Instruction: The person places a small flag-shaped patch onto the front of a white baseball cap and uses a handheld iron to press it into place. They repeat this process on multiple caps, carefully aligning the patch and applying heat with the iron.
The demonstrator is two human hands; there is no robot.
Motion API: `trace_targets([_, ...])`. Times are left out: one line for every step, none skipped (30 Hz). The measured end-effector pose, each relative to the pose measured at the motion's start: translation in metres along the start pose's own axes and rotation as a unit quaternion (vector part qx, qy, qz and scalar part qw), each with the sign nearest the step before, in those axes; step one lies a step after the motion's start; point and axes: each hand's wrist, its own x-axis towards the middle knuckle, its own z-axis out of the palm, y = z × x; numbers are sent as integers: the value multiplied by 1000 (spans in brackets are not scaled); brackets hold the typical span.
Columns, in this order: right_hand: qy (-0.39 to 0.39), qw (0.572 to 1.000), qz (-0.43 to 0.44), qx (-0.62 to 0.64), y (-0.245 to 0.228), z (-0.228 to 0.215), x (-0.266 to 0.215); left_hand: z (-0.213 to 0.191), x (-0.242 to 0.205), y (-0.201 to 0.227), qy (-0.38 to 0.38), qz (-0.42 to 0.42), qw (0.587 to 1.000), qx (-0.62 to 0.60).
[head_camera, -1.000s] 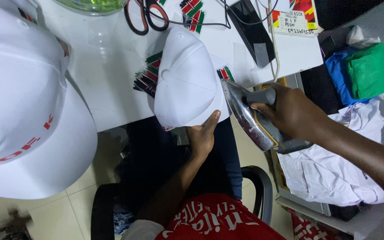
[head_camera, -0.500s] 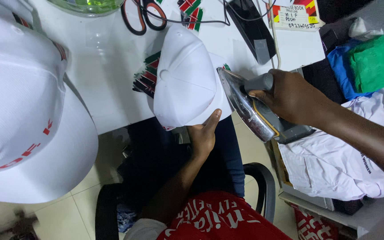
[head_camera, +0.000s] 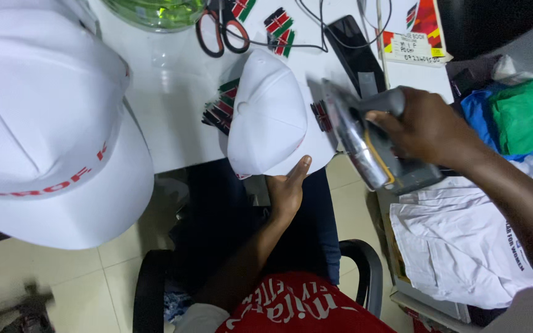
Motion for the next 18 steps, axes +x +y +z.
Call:
trace_targets([-1,1000,0,2,4,0,-1,-2,0,-1,0,0,1000,2])
trace_targets([5,1000,-17,-19,9,-1,-2,-3,0,-2,-7,15,1000,-3])
trace_targets([14,999,-33,-41,14,-4,-3,-1,2,-4,-18,30,999,-10])
trace_targets([17,999,-31,-39,18,-1,-5,0,0,0,-22,30,999,-9])
trace_targets([2,999,-31,-10,21,3,-5,2,-2,3,-14,4,1000,9])
trace_targets([-13,999,-31,19,24,6,-6,3,-3,7,-7,-22,999,27])
trace_targets([-12,999,-32,20,31,12,-3,1,-1,0,-7,-21,999,27])
trace_targets([-10,998,-58,-24,39,18,1,0,2,-8,-9,-12,1000,10])
trace_targets([-9,994,-83,-68,46,24,4,-2,4,-15,-11,-4,1000,-7])
trace_targets([-9,994,-83,-67,44,25,2,-2,2,-12,-11,-3,1000,-6])
trace_targets([-20,995,-82,-46,43,27,0,-2,1,-8,-11,-11,1000,-2])
trace_targets([-30,996,-81,-26,41,28,-2,-2,1,-5,-11,-18,1000,3])
trace_targets([-30,996,-80,-25,41,29,-3,-1,0,-2,-12,-19,1000,4])
trace_targets([-28,994,-98,-26,42,30,-3,0,0,0,-14,-11,1000,11])
trace_targets([-27,993,-115,-28,42,31,-3,0,-1,2,-16,-4,1000,18])
trace_targets([-28,993,-114,-28,42,31,-1,0,0,0,-15,-5,1000,19])
trace_targets([-32,993,-106,-47,43,31,1,-1,1,-1,-16,-3,1000,20])
trace_targets([-36,992,-99,-66,43,32,3,-3,2,-3,-17,-1,1000,21])
